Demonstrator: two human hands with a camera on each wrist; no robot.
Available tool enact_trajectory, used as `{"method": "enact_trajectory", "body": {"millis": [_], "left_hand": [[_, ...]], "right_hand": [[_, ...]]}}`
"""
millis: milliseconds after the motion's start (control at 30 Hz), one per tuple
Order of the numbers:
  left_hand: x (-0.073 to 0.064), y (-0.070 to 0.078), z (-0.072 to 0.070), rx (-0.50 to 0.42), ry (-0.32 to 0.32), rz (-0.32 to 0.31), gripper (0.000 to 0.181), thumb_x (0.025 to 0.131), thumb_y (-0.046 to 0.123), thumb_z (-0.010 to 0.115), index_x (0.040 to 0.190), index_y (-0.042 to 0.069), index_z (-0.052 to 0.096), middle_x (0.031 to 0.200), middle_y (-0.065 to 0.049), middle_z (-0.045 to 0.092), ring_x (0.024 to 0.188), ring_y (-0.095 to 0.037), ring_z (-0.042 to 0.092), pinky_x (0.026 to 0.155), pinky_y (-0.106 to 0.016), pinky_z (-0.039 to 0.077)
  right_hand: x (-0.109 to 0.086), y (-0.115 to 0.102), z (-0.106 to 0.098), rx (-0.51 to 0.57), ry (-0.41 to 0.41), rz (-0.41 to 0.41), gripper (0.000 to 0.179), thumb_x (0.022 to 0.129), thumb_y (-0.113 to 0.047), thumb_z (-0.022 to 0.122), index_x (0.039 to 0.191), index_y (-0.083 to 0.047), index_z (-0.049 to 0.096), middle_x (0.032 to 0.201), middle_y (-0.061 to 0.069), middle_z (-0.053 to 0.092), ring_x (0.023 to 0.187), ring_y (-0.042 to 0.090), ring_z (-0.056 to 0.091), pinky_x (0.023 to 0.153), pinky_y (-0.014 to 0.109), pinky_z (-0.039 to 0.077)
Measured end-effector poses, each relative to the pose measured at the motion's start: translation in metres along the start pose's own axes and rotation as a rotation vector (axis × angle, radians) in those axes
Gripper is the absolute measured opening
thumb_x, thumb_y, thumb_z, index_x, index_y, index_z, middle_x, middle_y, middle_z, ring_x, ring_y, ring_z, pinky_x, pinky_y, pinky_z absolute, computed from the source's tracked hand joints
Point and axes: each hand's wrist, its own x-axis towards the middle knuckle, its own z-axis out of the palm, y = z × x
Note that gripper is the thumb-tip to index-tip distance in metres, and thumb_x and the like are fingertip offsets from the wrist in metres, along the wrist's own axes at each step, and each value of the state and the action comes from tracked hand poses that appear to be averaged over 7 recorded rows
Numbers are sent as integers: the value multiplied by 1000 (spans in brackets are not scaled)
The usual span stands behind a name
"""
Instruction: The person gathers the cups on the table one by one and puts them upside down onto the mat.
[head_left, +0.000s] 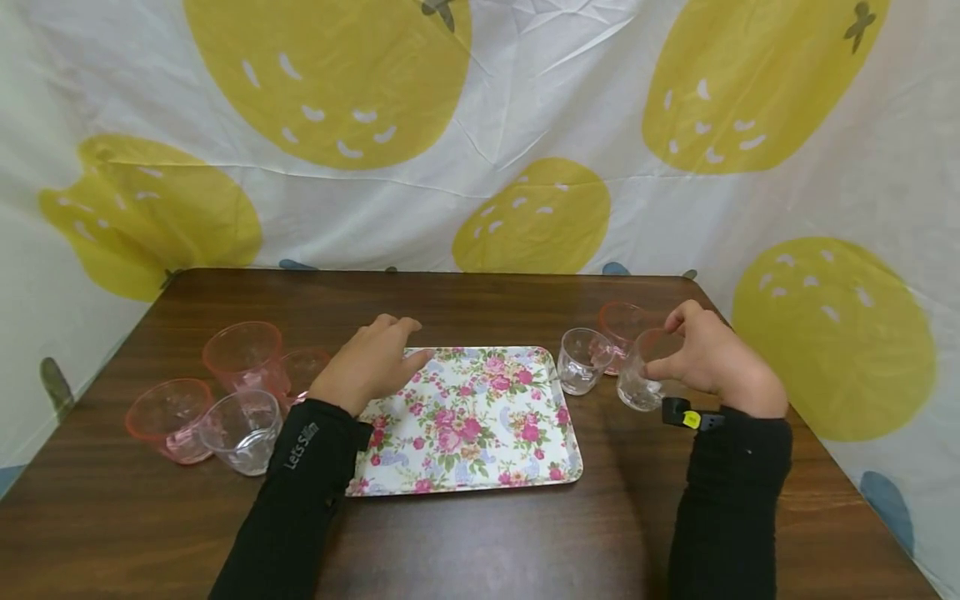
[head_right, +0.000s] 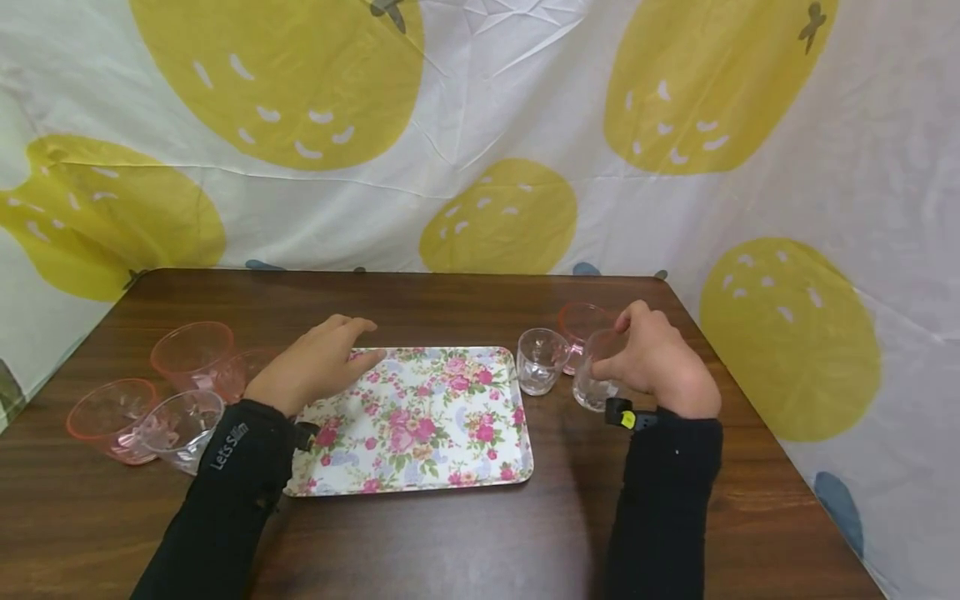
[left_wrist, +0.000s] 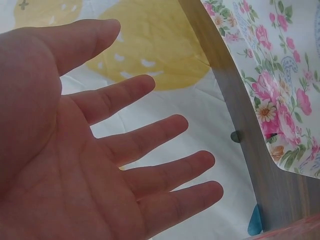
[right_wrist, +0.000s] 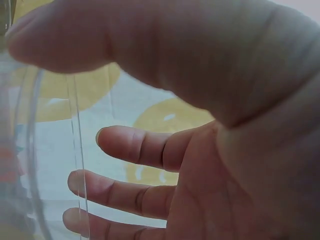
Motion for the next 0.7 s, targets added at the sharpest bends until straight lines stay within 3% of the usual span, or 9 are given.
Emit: {"method": "enact_trajectory", "body": {"millis": [67, 300, 700], "left_hand": [[0, 0, 0, 1, 1, 0, 61, 105, 41, 52, 155, 8, 38, 156, -23, 36, 144, -45, 36, 114, -60, 39], [0, 0, 0, 7, 2, 3, 61, 105, 41, 51, 154, 7, 39, 156, -23, 37, 144, -44, 37, 114, -59, 39], [1, -1, 0, 2, 9, 3, 60, 105, 40, 52, 153, 6, 40, 154, -23, 40, 142, -43, 41, 114, -59, 39]], "right_hand": [[-1, 0, -1, 3, 11, -6, 73, 84, -31, 80, 129, 7, 35, 123, 28, 47, 92, 34, 51, 74, 38, 46], [-3, 1, -4, -11, 46, -58, 84, 85, -29, 79, 144, 9, 33, 140, 38, 39, 120, 51, 48, 93, 58, 48], [-10, 2, -8, -57, 70, -108, 83, 89, -34, 75, 150, 6, 36, 142, 37, 36, 123, 50, 41, 94, 61, 45]]}}
